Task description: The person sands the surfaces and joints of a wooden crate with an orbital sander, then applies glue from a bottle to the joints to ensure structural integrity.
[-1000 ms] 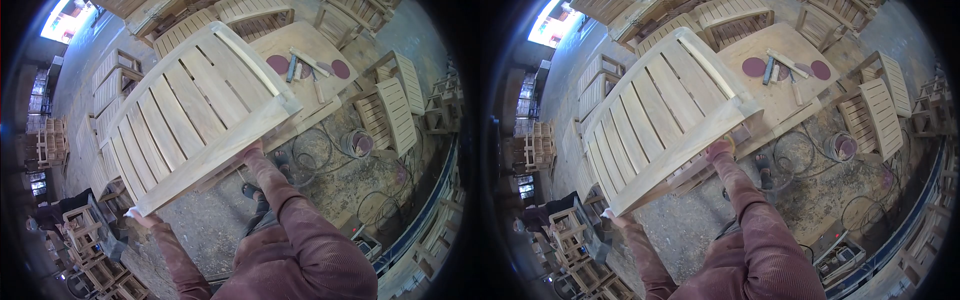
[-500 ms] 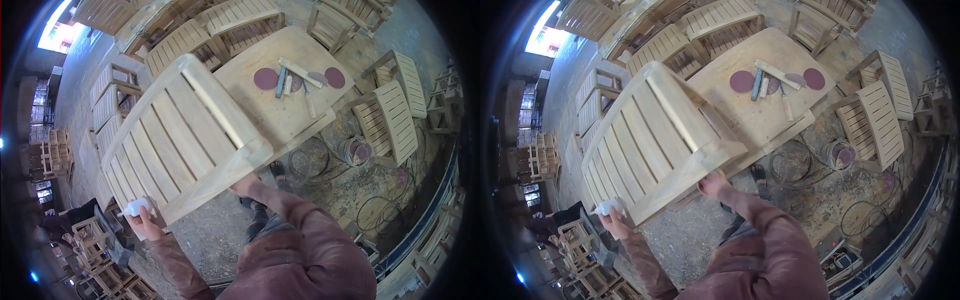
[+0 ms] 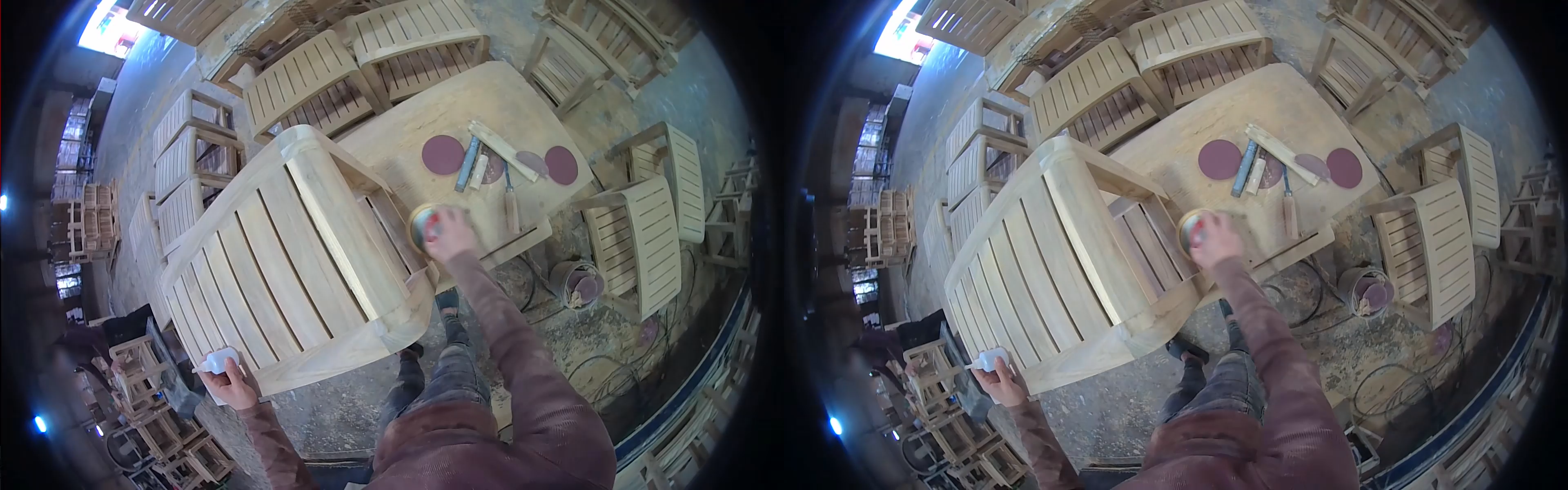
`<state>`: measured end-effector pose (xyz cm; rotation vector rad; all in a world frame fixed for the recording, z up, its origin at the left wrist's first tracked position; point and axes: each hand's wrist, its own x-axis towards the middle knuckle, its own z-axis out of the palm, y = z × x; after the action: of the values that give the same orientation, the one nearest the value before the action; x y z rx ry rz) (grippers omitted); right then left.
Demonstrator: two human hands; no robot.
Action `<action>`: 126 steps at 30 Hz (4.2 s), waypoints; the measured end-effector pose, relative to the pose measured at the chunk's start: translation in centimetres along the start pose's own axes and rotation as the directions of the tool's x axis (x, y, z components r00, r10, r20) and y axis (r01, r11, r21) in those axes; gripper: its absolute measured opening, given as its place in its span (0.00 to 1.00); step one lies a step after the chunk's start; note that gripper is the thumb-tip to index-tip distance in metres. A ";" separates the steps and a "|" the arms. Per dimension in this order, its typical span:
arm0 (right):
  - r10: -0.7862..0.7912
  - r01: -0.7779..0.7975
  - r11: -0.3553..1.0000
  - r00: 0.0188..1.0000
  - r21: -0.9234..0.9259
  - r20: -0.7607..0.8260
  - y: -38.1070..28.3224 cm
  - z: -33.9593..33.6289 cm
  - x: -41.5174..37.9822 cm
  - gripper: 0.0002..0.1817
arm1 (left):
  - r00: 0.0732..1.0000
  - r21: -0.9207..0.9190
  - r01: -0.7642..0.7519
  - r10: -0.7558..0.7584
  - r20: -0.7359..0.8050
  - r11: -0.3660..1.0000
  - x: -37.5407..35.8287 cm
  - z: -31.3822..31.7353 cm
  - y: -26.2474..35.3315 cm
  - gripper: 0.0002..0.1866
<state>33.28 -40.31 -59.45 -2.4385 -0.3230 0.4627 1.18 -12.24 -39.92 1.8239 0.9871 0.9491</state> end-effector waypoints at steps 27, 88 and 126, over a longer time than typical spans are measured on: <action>-0.194 0.215 0.930 0.976 -0.298 0.097 -7.9 10.3 9.2 0.25 | 0.994 0.076 -0.014 0.022 -0.111 0.997 -0.1 -0.3 0.0 0.19; 0.028 0.005 0.986 0.981 -0.169 0.194 -1.3 0.5 2.5 0.36 | 0.993 -0.078 0.055 -0.062 -0.101 0.995 -0.1 -0.2 0.8 0.18; -0.262 0.467 0.804 0.834 -0.367 0.486 -23.8 28.8 -10.6 0.36 | 0.554 -0.418 0.615 -0.744 -0.373 0.668 -22.3 -25.4 -20.9 0.23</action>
<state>9.29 -10.04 -63.30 -2.6160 -1.2137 0.7982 -35.51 -17.02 -54.48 0.8008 1.6785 0.9931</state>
